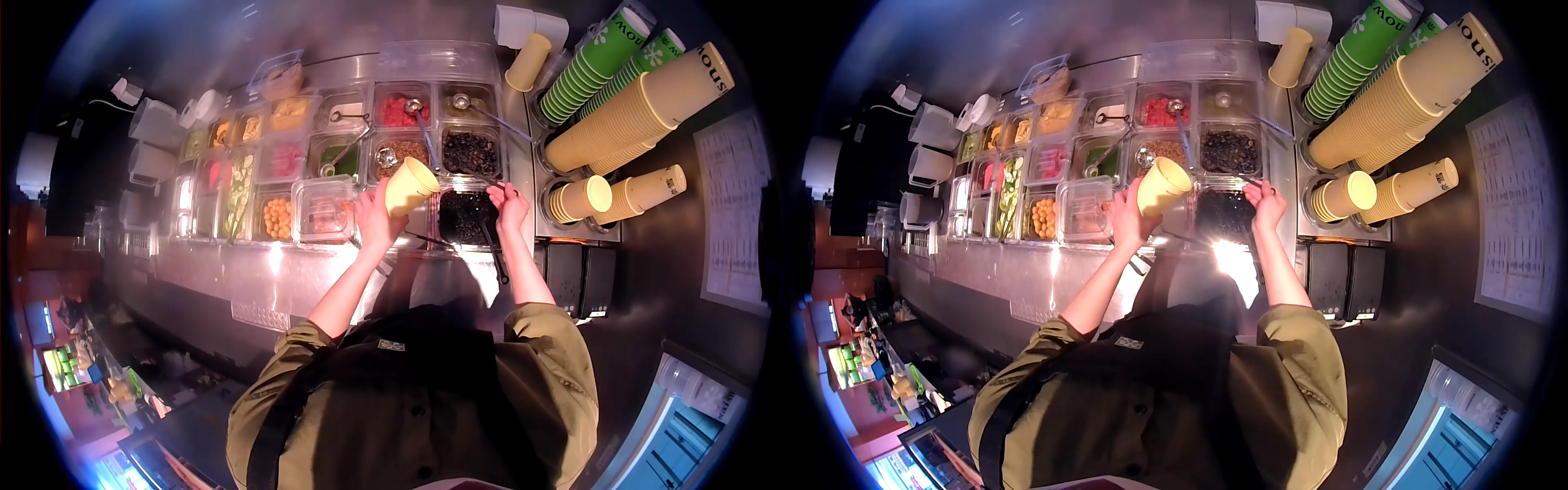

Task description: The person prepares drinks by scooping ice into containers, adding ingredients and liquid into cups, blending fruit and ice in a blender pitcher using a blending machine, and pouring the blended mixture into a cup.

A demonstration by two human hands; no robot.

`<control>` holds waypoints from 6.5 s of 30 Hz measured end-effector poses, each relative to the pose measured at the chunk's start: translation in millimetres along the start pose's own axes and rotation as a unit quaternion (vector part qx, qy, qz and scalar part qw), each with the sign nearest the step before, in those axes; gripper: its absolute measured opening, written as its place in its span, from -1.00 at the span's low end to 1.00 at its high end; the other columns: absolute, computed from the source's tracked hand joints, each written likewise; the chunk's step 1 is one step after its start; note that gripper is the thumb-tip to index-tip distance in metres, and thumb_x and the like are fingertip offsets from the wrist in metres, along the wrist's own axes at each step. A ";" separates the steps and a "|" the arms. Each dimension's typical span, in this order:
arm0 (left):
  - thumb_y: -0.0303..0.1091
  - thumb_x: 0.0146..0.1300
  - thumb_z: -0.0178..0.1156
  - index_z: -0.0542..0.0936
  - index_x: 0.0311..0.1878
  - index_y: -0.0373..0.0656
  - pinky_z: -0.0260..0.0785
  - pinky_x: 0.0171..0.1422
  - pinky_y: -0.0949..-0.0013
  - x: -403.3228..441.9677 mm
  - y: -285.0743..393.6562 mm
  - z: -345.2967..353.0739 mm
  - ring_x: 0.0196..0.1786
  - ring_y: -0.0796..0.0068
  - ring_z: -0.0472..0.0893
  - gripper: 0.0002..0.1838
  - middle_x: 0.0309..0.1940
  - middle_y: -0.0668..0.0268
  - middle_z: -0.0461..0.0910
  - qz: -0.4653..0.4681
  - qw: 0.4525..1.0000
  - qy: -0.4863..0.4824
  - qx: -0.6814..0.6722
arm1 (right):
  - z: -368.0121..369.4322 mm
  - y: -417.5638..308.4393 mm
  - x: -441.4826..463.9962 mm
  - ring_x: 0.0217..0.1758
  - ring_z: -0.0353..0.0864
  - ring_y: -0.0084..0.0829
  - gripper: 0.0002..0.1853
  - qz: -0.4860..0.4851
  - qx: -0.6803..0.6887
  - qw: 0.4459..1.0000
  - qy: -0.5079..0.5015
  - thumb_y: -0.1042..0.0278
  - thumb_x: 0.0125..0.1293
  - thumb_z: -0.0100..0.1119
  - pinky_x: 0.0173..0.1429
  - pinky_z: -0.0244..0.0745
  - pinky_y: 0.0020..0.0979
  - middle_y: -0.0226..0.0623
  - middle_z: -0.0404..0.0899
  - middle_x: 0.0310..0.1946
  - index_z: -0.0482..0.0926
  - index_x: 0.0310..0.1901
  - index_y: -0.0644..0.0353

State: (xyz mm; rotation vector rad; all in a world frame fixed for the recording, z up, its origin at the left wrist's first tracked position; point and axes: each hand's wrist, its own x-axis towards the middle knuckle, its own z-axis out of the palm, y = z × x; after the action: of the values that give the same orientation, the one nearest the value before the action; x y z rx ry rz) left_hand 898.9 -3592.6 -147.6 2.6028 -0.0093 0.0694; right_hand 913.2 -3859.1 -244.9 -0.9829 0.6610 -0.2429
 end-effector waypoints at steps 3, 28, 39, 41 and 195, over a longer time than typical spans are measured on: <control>-0.39 -0.30 0.44 0.28 0.25 0.10 0.19 0.15 0.08 1.6 -3.1 2.7 0.02 -0.01 0.35 -0.09 -0.05 0.05 0.35 -0.005 1.000 -0.011 0.002 | -10.1 1.6 0.8 -0.33 0.66 -0.31 -0.72 0.046 0.048 0.998 0.022 0.35 0.40 -0.10 -0.28 0.56 -0.48 0.00 0.61 -0.31 0.44 -0.11 0.46; -0.52 -0.18 0.36 0.33 0.13 -0.28 0.33 0.10 0.24 -8.1 -23.7 -15.9 0.00 0.10 0.48 -0.30 -0.06 0.04 0.45 0.121 0.945 0.084 -0.292 | 6.2 -78.9 -80.4 -0.22 0.61 -0.44 -0.68 -0.249 -0.162 0.948 -0.113 0.28 0.43 -0.11 -0.03 0.44 -0.49 -0.12 0.59 -0.23 0.45 -0.02 0.41; -0.45 -0.14 0.37 0.48 -0.02 -0.28 0.36 0.08 0.33 -99.6 -108.2 -89.8 -0.04 0.37 0.56 -0.48 -0.12 0.22 0.58 -0.042 0.953 0.115 -0.277 | 21.6 0.4 -145.6 -0.03 0.39 -0.10 -0.61 -0.322 -0.691 0.620 -0.184 0.17 0.14 0.19 0.06 0.34 -0.18 -0.09 0.46 -0.18 0.47 -0.11 0.31; -0.45 -0.17 0.37 0.42 0.04 -0.25 0.36 0.09 0.31 -113.3 -117.1 -86.0 -0.01 0.31 0.54 -0.39 -0.09 0.17 0.54 -0.061 0.957 0.114 -0.261 | 29.7 15.7 -148.0 -0.14 0.47 -0.07 -0.65 -0.307 -0.737 0.571 -0.192 0.20 0.13 0.20 -0.03 0.40 -0.14 -0.10 0.50 -0.26 0.48 -0.15 0.30; 0.18 -0.11 0.36 0.48 -0.34 -0.34 0.40 -0.19 0.14 40.4 542.9 59.9 -0.26 0.02 0.53 -0.35 -0.34 0.01 0.50 0.571 0.808 0.088 -0.115 | -328.0 -24.3 -192.0 -0.34 0.49 -0.23 -0.89 -0.440 -0.494 0.749 0.031 0.56 -0.02 0.19 -0.23 0.39 -0.28 -0.27 0.45 -0.44 0.50 -0.40 0.21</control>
State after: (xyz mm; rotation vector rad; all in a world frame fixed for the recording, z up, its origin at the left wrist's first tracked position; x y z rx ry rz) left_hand 931.1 -4089.3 81.0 1.9644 -1.4049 0.6777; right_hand 563.4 -4007.2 -271.3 -2.3186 0.2925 -0.8067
